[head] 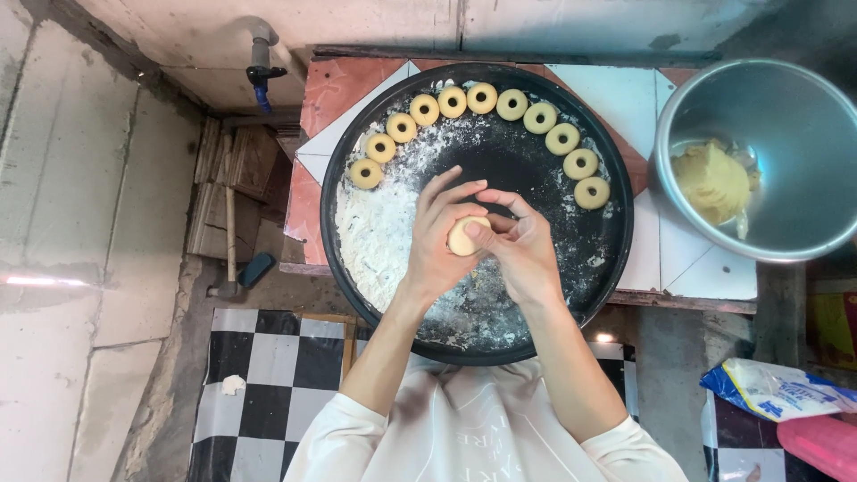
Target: Shaping small portions of dough into rings and placing them on a floured tray.
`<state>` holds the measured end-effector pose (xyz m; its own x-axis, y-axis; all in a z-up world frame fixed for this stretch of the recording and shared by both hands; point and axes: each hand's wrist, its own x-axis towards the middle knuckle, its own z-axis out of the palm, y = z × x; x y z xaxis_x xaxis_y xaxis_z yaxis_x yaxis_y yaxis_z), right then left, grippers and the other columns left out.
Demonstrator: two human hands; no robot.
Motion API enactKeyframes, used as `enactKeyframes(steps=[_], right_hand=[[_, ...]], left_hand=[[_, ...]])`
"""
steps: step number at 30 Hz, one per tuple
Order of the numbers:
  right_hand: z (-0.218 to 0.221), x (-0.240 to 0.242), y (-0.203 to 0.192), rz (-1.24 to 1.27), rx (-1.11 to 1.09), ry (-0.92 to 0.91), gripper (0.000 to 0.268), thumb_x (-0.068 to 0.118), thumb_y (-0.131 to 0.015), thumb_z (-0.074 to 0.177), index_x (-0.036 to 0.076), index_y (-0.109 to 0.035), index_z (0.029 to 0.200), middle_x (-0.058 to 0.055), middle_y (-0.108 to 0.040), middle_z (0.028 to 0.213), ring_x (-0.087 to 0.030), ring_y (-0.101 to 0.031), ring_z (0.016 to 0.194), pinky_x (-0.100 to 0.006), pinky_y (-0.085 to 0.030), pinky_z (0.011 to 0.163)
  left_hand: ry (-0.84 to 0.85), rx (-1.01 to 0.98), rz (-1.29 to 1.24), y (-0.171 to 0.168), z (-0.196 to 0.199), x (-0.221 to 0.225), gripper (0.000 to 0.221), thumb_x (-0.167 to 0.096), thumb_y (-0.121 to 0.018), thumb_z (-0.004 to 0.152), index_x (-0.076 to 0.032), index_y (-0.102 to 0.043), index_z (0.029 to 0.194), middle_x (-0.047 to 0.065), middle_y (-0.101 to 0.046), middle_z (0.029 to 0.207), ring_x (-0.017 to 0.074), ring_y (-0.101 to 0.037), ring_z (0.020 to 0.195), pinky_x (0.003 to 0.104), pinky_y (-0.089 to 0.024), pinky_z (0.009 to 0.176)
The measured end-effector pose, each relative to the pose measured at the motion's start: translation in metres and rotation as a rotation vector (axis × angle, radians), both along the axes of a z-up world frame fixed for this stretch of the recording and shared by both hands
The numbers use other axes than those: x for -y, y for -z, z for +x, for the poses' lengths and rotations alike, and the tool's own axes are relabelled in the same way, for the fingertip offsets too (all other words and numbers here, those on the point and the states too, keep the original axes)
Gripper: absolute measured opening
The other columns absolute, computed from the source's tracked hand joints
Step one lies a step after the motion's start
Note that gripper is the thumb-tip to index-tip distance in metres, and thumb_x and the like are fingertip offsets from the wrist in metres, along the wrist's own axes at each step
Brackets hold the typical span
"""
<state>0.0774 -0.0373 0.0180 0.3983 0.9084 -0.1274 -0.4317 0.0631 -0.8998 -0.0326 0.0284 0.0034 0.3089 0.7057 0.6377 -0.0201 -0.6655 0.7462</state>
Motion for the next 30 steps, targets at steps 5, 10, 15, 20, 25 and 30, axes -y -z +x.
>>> enactKeyframes(steps=[5,10,15,20,25,30], right_hand=[[0.004,0.004,0.014,-0.026,0.1,-0.1,0.073,-0.001,-0.089,0.07,-0.003,-0.054,0.134,-0.021,-0.072,0.096,-0.022,-0.073,0.08,-0.033,-0.066,0.068],[0.004,0.0,-0.003,-0.025,0.135,-0.126,0.066,0.004,-0.088,0.072,-0.003,-0.058,0.13,-0.023,-0.074,0.095,-0.023,-0.073,0.077,-0.033,-0.066,0.065],[0.023,-0.004,0.012,0.068,0.021,-0.129,0.057,0.006,-0.075,0.088,-0.003,-0.05,0.139,-0.032,-0.07,0.093,-0.043,-0.072,0.059,-0.05,-0.063,0.047],[0.017,0.008,-0.049,-0.038,0.179,-0.226,0.057,0.026,-0.053,0.102,0.004,-0.038,0.153,-0.029,-0.072,0.103,-0.037,-0.073,0.1,-0.053,-0.06,0.09],[0.023,0.01,-0.033,-0.118,0.416,-0.15,0.041,0.009,-0.06,0.099,0.002,-0.056,0.139,-0.017,-0.07,0.091,-0.02,-0.067,0.083,-0.035,-0.061,0.08],[0.011,0.01,-0.026,-0.101,0.39,-0.098,0.045,0.005,-0.064,0.096,-0.001,-0.054,0.14,-0.024,-0.067,0.106,-0.028,-0.067,0.095,-0.042,-0.06,0.088]], left_hand=[[0.05,0.027,-0.028,0.002,0.0,-0.001,0.033,-0.028,-0.091,0.075,-0.017,-0.07,0.099,0.001,-0.067,0.131,0.0358,-0.049,0.137,0.053,-0.03,0.12],[0.062,0.034,-0.011,0.002,-0.001,0.001,0.032,-0.027,-0.089,0.077,-0.016,-0.07,0.101,0.002,-0.066,0.133,0.0354,-0.049,0.138,0.053,-0.03,0.12],[0.17,0.065,0.091,-0.002,-0.001,-0.002,0.05,-0.016,-0.086,0.079,-0.012,-0.066,0.125,0.01,-0.061,0.141,0.0335,-0.05,0.139,0.049,-0.036,0.121],[0.027,0.295,-0.464,0.01,0.003,0.001,0.013,-0.001,-0.064,0.096,0.0,-0.069,0.109,0.019,-0.072,0.115,0.0328,-0.072,0.104,0.048,-0.056,0.098],[0.105,0.544,-1.053,0.002,0.004,0.005,0.039,-0.032,-0.049,0.106,0.002,-0.064,0.119,0.026,-0.074,0.101,0.0334,-0.076,0.091,0.037,-0.065,0.08],[0.084,0.346,-0.9,-0.005,0.003,0.011,0.028,-0.025,-0.054,0.106,-0.004,-0.071,0.114,0.018,-0.075,0.111,0.0224,-0.07,0.108,0.039,-0.053,0.101]])
